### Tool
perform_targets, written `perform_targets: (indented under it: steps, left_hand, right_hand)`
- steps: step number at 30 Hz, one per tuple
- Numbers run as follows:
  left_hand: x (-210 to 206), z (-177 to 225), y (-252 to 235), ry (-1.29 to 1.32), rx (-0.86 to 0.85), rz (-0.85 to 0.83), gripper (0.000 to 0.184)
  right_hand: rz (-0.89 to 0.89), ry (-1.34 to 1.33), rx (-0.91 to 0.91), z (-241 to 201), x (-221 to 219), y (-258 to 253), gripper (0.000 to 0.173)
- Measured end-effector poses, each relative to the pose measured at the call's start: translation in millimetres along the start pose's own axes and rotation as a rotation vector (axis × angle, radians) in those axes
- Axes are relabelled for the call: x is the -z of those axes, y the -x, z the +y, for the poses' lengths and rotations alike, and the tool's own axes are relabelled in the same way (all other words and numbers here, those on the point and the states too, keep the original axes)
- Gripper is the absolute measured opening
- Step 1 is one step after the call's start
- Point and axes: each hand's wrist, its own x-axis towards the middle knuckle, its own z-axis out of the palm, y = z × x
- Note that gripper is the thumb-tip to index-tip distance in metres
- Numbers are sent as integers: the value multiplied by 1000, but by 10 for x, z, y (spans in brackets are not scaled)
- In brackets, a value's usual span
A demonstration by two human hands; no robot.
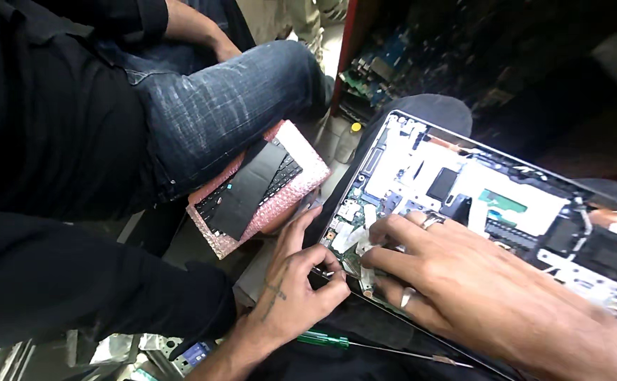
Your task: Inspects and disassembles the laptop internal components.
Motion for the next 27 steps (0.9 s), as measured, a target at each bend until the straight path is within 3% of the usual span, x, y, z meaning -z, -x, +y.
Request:
perform_targets:
  steps: [6,11,20,27]
  left_hand:
    - [86,21,-83,1,-42,-102,12]
    - [106,-23,-61,50,-69,-121,9]
    - [131,-75,-13,63,-47,-111,9]
    - [64,-89,39,81,-32,-42,7]
  right_hand:
    - [250,-111,-278,-261,-262,131,19]
    - [414,-149,-374,-461,-485,202,21]
    - [504,-186,-512,-674,-650,253,25]
    - [592,-191,-603,-752,-761,221,20]
